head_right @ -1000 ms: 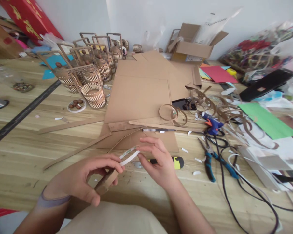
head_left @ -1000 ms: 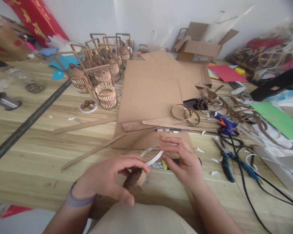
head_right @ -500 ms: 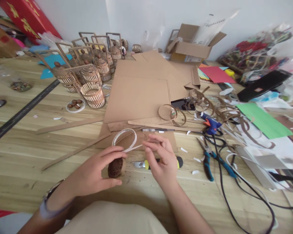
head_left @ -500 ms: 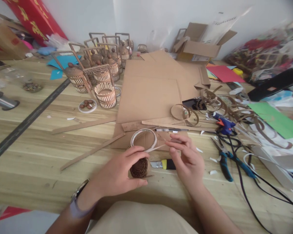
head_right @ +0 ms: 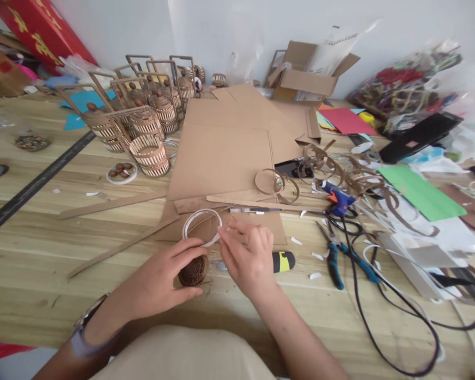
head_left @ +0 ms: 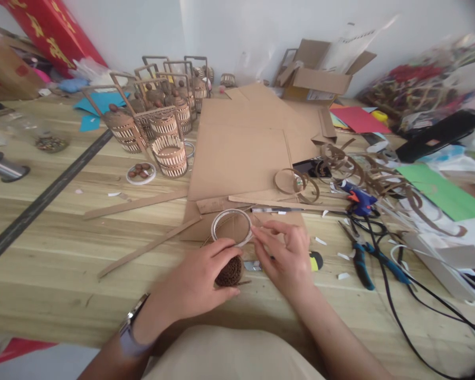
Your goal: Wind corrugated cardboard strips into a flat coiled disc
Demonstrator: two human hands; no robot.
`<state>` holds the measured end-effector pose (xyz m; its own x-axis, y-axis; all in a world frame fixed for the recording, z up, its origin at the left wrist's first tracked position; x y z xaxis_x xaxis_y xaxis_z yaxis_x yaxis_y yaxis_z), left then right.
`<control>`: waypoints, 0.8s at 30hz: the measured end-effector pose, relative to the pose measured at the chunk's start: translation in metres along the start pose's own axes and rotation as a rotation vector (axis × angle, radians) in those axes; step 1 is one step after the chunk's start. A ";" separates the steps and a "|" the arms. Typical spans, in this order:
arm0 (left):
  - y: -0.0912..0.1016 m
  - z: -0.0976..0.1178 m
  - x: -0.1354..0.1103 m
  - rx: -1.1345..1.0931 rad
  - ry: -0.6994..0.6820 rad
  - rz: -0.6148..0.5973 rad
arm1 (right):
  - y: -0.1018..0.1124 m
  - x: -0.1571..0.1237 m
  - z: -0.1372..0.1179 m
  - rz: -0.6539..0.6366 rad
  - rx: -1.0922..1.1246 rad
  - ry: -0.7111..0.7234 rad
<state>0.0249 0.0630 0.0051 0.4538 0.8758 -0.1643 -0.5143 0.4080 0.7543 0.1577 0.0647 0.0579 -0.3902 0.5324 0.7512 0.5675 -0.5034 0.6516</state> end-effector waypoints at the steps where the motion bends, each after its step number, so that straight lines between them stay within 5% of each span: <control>1: -0.001 0.000 0.000 0.003 -0.001 0.007 | -0.001 0.000 -0.004 -0.016 -0.049 0.033; 7: -0.001 -0.002 0.001 -0.012 -0.018 0.065 | -0.001 0.004 -0.017 -0.060 -0.156 0.128; 16: -0.005 0.004 -0.002 0.021 -0.047 0.077 | -0.014 0.004 -0.007 -0.135 -0.060 0.019; 20: 0.002 0.016 -0.003 -0.049 -0.092 0.100 | -0.010 0.002 0.009 -0.073 0.153 -0.159; 24: 0.008 0.024 -0.006 -0.119 -0.108 0.106 | -0.028 -0.014 0.037 -0.038 0.628 -0.511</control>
<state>0.0354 0.0552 0.0274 0.4645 0.8854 -0.0139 -0.6429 0.3479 0.6824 0.1744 0.0965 0.0252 -0.1242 0.8627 0.4902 0.9211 -0.0834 0.3802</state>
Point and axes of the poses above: each hand's wrist, its own x-axis towards the middle knuckle, its own y-axis out of the back of the hand, z = x × y, the point moved 10 cm from there along x, towards the middle knuckle, and after that the axes turned 10 degrees about y, right-handed, at the moved point
